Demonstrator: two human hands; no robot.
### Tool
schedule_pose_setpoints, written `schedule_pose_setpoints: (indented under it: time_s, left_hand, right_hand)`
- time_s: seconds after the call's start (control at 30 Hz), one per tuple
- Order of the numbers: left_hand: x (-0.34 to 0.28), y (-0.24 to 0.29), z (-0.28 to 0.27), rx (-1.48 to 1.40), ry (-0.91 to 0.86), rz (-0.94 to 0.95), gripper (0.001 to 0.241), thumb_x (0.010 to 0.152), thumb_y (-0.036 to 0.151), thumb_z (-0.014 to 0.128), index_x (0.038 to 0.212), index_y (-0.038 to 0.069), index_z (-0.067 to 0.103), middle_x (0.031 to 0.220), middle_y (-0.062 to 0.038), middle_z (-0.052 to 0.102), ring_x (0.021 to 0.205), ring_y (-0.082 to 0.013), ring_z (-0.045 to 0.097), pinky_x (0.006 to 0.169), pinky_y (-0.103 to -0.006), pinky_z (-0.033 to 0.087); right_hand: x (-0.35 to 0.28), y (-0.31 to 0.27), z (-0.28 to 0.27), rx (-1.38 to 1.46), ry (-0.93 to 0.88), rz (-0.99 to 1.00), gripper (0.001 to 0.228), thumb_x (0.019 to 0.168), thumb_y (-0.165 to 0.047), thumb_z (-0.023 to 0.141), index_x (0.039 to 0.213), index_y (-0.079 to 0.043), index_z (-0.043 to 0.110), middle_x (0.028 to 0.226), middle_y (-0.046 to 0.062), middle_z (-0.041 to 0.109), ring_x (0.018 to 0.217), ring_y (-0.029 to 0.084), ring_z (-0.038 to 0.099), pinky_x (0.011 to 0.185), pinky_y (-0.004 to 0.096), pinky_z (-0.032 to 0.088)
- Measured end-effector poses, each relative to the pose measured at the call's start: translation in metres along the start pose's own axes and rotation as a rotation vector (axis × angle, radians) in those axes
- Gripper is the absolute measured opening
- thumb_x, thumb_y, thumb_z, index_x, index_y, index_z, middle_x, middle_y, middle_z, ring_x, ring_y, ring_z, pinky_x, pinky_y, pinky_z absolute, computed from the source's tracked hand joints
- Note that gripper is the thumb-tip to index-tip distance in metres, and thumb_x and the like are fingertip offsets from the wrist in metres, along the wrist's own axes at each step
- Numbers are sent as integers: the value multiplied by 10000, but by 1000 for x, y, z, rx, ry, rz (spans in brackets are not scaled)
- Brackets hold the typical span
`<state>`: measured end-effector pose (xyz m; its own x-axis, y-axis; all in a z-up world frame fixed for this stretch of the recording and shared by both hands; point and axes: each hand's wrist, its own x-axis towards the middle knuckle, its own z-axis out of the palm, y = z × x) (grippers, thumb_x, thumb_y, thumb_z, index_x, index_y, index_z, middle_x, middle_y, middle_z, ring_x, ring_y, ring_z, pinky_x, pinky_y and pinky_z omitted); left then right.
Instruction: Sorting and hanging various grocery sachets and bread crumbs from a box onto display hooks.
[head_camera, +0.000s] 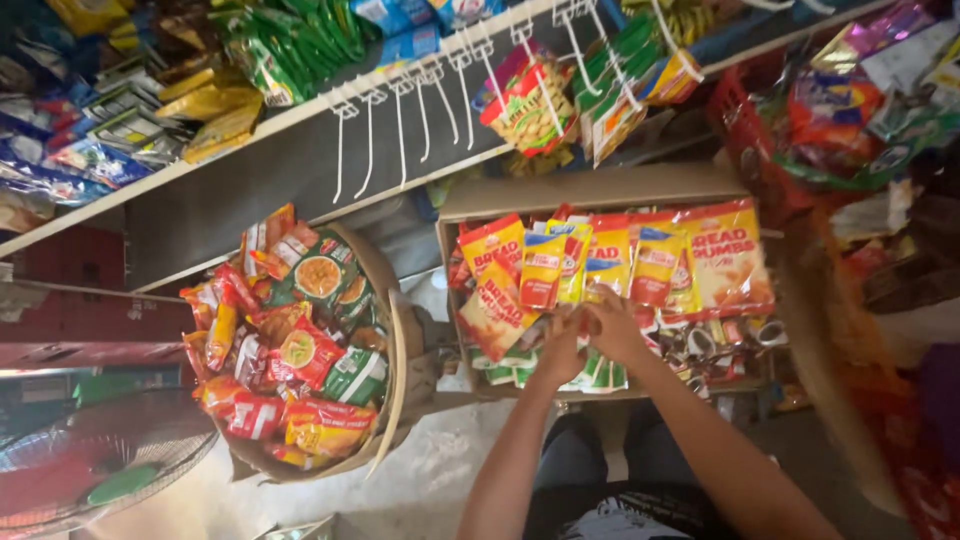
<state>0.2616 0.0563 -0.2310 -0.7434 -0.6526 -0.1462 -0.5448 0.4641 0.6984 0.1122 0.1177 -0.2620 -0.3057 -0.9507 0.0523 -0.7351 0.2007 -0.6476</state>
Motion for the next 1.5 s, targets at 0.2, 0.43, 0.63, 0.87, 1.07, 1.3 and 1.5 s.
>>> schedule_pose_setpoints:
  time_s: [0.2, 0.43, 0.63, 0.87, 1.07, 1.3, 1.5]
  left_hand:
    - [19, -42, 56, -35, 69, -24, 767, 864, 142, 733, 1536, 87, 366, 1505, -259, 443, 1427, -463, 390, 1194, -557, 352]
    - [34, -26, 56, -263, 123, -258, 739, 859, 243, 750, 1485, 94, 385, 1436, -313, 453, 1325, -491, 471, 1062, -534, 422]
    - [42, -18, 52, -457, 29, -354, 565, 975, 382, 640, 1433, 69, 537, 1300, -237, 665, 1250, -381, 628, 1047, -458, 486]
    - [43, 33, -2, -608, 20, -321, 500, 902, 256, 740, 1323, 41, 575, 1219, -152, 719, 1091, -243, 702, 930, -371, 540]
    - [71, 86, -11, -922, -22, -128, 670, 885, 68, 730, 1466, 55, 397, 1287, -126, 679, 1139, -207, 680, 951, -343, 564]
    - [110, 213, -69, -697, 380, 227, 932, 871, 15, 748, 1577, 75, 143, 1593, -204, 310, 1364, -324, 510, 980, -405, 564]
    - [153, 238, -69, -397, 506, 398, 998, 861, 1, 749, 1653, 92, 150, 1545, -275, 354, 1432, -459, 406, 1161, -481, 412]
  right_hand:
    - [-9, -20, -22, 84, 21, -67, 709, 594, -18, 767, 1286, -33, 618, 1495, 254, 418, 1278, 492, 386, 1030, 590, 346]
    - [-40, 40, 31, 52, 416, 237, 455, 902, 87, 657, 1309, -111, 613, 1197, 118, 645, 1124, 306, 632, 1007, 411, 535]
    - [-32, 18, 23, 791, 401, 528, 427, 929, -151, 695, 1298, -56, 503, 1056, 107, 663, 903, 169, 683, 749, 288, 574]
    - [-6, -3, -46, 849, 269, 647, 349, 1017, -290, 665, 1213, -3, 625, 916, 87, 655, 780, 146, 582, 662, 312, 485]
    - [37, -7, -114, 951, 436, 384, 385, 1066, -347, 570, 1180, 6, 676, 957, -7, 689, 865, 67, 599, 768, 264, 514]
    - [100, -18, -220, 876, 562, 276, 389, 1028, -311, 640, 1160, 47, 716, 976, 34, 733, 891, 73, 634, 792, 258, 526]
    - [140, -3, -273, 873, 509, 177, 368, 1021, -286, 639, 1129, 53, 733, 919, 37, 739, 807, 74, 631, 723, 260, 529]
